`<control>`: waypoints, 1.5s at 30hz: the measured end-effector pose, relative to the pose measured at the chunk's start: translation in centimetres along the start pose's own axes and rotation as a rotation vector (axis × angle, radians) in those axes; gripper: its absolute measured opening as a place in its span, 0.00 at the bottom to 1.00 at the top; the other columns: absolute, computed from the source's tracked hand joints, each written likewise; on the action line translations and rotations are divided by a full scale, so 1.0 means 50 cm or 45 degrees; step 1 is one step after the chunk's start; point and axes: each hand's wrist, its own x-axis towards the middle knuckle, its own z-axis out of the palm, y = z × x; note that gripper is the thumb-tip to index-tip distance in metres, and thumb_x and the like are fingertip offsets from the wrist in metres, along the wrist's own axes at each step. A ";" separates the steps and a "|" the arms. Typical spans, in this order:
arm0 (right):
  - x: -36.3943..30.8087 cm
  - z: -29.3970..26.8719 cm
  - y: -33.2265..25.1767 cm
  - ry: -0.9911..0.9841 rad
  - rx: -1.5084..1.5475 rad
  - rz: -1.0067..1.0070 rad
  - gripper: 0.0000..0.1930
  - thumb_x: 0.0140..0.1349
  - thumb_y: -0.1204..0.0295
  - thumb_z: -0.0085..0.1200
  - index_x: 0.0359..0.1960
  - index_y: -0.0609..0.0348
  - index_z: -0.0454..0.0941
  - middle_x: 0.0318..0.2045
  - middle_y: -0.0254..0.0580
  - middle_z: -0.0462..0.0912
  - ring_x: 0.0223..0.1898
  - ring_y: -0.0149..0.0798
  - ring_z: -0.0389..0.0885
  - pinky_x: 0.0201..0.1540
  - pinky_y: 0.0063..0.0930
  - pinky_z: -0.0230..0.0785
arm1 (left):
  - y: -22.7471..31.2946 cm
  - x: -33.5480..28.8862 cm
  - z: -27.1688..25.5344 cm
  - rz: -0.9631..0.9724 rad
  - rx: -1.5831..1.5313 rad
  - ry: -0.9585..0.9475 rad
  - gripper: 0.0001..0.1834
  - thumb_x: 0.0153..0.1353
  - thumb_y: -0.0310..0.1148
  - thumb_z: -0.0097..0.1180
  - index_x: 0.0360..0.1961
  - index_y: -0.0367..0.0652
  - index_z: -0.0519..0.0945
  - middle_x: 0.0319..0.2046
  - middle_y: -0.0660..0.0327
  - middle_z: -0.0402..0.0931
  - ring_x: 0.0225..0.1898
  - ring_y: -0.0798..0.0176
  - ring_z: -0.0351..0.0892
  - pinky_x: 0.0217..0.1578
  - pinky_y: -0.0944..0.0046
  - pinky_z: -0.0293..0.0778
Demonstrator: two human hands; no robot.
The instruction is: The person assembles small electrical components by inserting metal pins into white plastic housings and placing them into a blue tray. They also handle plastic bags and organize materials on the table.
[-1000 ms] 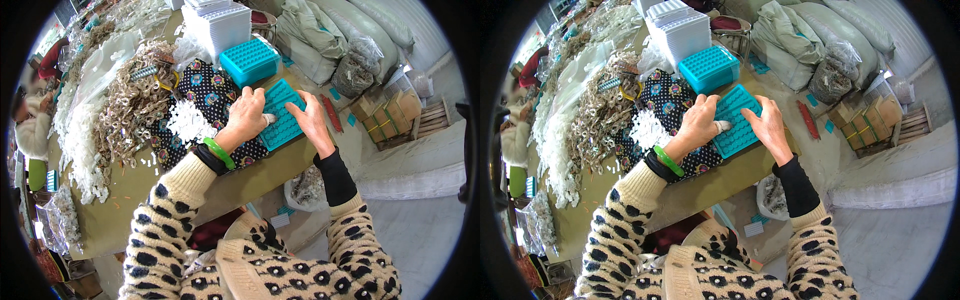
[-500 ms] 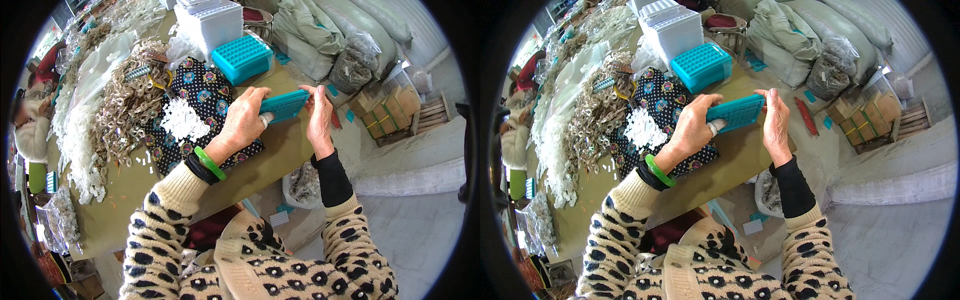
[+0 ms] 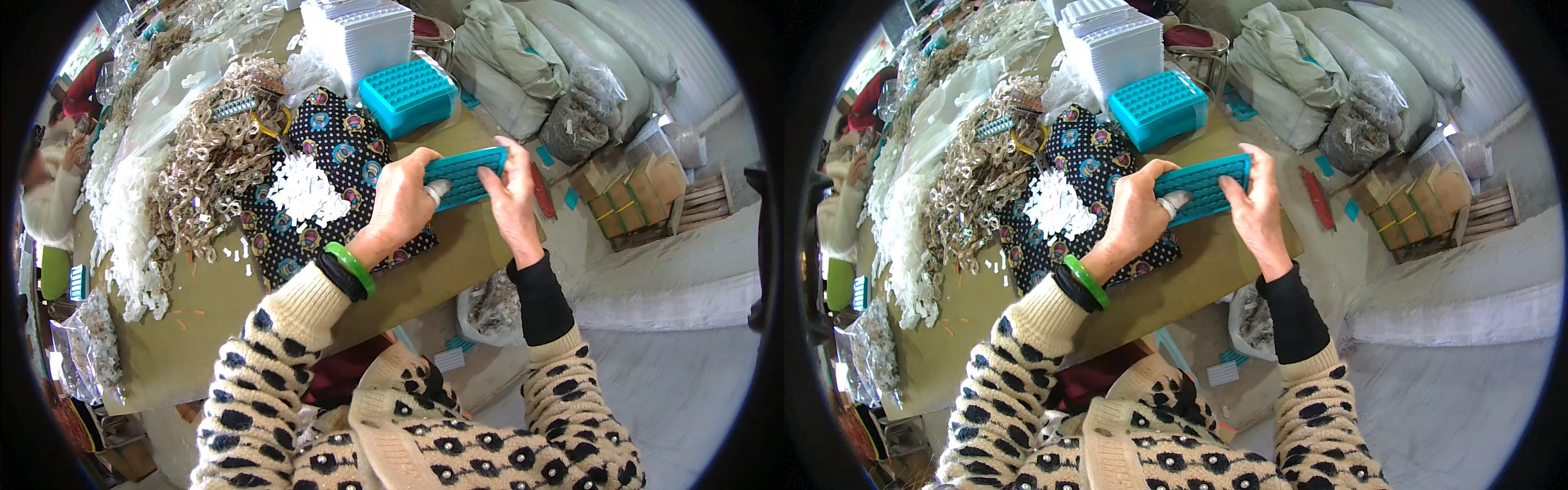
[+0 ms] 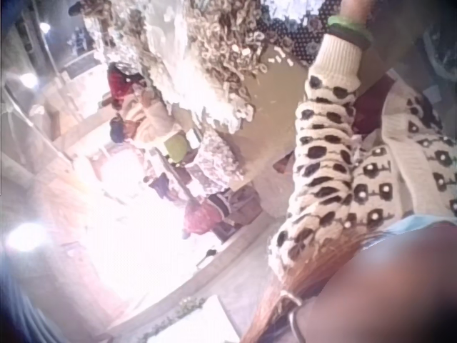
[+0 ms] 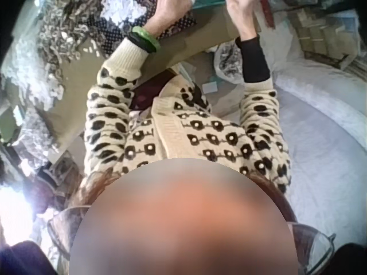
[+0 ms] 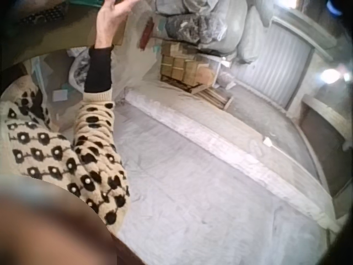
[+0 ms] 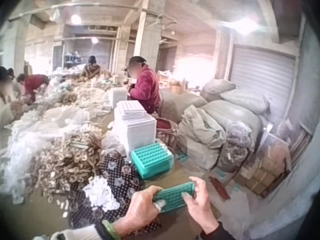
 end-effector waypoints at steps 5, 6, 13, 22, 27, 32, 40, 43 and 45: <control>0.013 0.029 0.015 0.142 -0.822 -0.435 0.28 0.54 0.80 0.62 0.59 0.62 0.68 0.52 0.55 0.73 0.54 0.57 0.72 0.57 0.45 0.65 | -0.039 0.026 0.006 -0.269 -0.005 0.077 0.17 0.52 0.27 0.68 0.42 0.34 0.80 0.32 0.46 0.83 0.35 0.48 0.84 0.38 0.55 0.78; 0.010 0.038 0.016 0.065 -0.847 -0.505 0.26 0.55 0.79 0.61 0.57 0.63 0.70 0.52 0.54 0.73 0.54 0.57 0.71 0.57 0.46 0.65 | -0.046 0.031 0.007 -0.273 0.032 0.109 0.17 0.52 0.27 0.68 0.43 0.34 0.79 0.32 0.44 0.83 0.37 0.45 0.84 0.39 0.52 0.77; -0.015 0.093 0.011 -0.196 -1.247 -0.579 0.20 0.57 0.73 0.60 0.52 0.64 0.77 0.53 0.52 0.74 0.57 0.55 0.70 0.59 0.48 0.62 | -0.061 -0.004 0.002 0.218 0.551 0.186 0.30 0.47 0.23 0.63 0.54 0.32 0.73 0.52 0.44 0.69 0.54 0.40 0.67 0.55 0.48 0.67; -0.001 0.098 0.032 -0.247 -1.287 -0.595 0.19 0.58 0.72 0.59 0.51 0.63 0.78 0.53 0.53 0.75 0.57 0.55 0.71 0.60 0.48 0.62 | -0.051 -0.008 -0.031 0.375 0.661 -0.086 0.18 0.45 0.21 0.58 0.41 0.37 0.82 0.49 0.48 0.77 0.56 0.45 0.71 0.58 0.49 0.66; 0.003 0.090 0.009 -0.295 -1.117 -0.631 0.17 0.59 0.71 0.58 0.49 0.62 0.78 0.52 0.54 0.77 0.55 0.56 0.73 0.59 0.47 0.65 | 0.011 -0.094 -0.098 0.413 0.231 0.056 0.17 0.47 0.20 0.61 0.41 0.39 0.81 0.48 0.49 0.78 0.53 0.44 0.74 0.54 0.48 0.72; -0.055 0.133 -0.092 -0.244 -0.632 -0.452 0.11 0.64 0.78 0.54 0.48 0.66 0.79 0.49 0.53 0.80 0.49 0.50 0.79 0.53 0.36 0.72 | 0.047 -0.272 -0.296 0.188 0.120 0.107 0.17 0.52 0.21 0.63 0.45 0.39 0.80 0.46 0.54 0.80 0.50 0.47 0.78 0.51 0.53 0.76; -0.114 0.453 -0.269 -1.278 0.237 -0.043 0.10 0.71 0.74 0.51 0.45 0.69 0.80 0.37 0.42 0.85 0.38 0.31 0.83 0.45 0.23 0.75 | 0.078 -0.609 -0.634 -0.228 0.555 1.160 0.17 0.57 0.11 0.53 0.48 0.34 0.78 0.44 0.57 0.79 0.41 0.61 0.83 0.42 0.65 0.79; -0.110 0.620 -0.331 -1.558 0.235 -0.113 0.12 0.71 0.71 0.51 0.43 0.69 0.81 0.33 0.41 0.86 0.35 0.29 0.83 0.40 0.21 0.75 | 0.060 -0.714 -0.778 -0.054 0.164 1.700 0.15 0.69 0.23 0.46 0.56 0.36 0.72 0.46 0.58 0.77 0.44 0.63 0.79 0.44 0.63 0.78; -0.107 0.746 -0.373 -1.692 0.307 -0.229 0.14 0.71 0.68 0.51 0.42 0.69 0.81 0.33 0.41 0.86 0.34 0.29 0.82 0.38 0.21 0.74 | 0.042 -0.773 -0.882 -0.134 0.277 2.009 0.15 0.70 0.25 0.47 0.57 0.36 0.72 0.47 0.60 0.75 0.44 0.65 0.78 0.43 0.66 0.78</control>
